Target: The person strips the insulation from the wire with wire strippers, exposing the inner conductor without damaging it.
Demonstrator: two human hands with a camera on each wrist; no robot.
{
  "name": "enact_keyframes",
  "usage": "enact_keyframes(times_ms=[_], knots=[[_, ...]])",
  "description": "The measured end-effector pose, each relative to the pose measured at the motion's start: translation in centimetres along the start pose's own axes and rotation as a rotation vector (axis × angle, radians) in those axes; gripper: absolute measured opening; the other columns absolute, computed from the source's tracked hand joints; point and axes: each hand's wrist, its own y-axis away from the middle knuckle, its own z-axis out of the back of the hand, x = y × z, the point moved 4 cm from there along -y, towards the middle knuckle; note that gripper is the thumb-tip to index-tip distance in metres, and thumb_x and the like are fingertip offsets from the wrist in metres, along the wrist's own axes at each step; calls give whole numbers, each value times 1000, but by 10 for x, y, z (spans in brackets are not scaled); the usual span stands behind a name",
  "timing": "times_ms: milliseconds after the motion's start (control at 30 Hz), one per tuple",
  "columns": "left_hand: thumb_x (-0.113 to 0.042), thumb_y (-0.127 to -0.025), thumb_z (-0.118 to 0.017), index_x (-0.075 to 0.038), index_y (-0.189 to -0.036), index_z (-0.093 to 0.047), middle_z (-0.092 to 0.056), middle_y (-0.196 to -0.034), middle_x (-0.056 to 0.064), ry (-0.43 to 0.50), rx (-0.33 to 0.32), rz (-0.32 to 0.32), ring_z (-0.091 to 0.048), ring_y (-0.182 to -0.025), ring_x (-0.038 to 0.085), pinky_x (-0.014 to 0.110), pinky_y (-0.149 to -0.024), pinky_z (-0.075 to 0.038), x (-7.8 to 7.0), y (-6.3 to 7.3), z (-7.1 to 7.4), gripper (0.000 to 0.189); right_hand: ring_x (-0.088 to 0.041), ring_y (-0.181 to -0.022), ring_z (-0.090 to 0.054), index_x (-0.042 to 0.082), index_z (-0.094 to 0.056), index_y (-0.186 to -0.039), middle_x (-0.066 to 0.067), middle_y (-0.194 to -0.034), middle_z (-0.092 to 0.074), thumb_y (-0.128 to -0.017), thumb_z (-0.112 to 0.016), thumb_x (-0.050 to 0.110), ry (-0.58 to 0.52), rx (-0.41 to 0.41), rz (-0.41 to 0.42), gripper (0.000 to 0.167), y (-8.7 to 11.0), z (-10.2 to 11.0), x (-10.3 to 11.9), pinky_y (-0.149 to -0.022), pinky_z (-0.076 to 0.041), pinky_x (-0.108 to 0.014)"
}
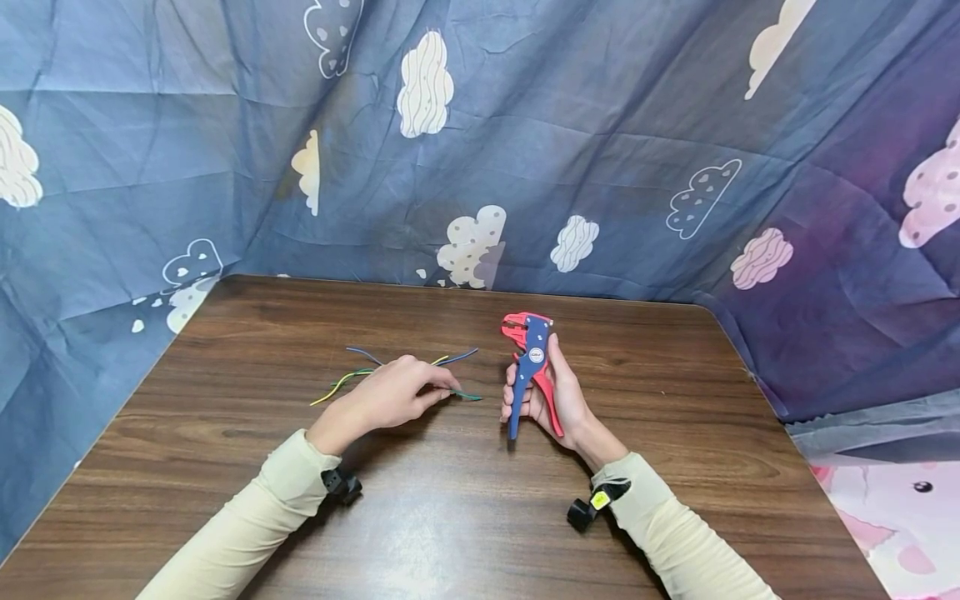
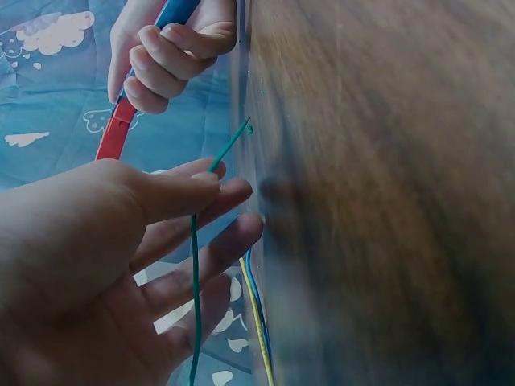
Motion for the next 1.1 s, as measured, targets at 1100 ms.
enact_keyframes(times_ms=[1100], knots=[[-7,-99,-77,-12,-129,-78,-79,-123,5,-47,-108,217,-74,-112,25,46,-96,-61,33,6,8,30,-22,-74,-75,9,-62,-108,-6,-85,-70,-106,-8,80,35,-66,-24,89,-2,5,-2,-78,-66,-43]])
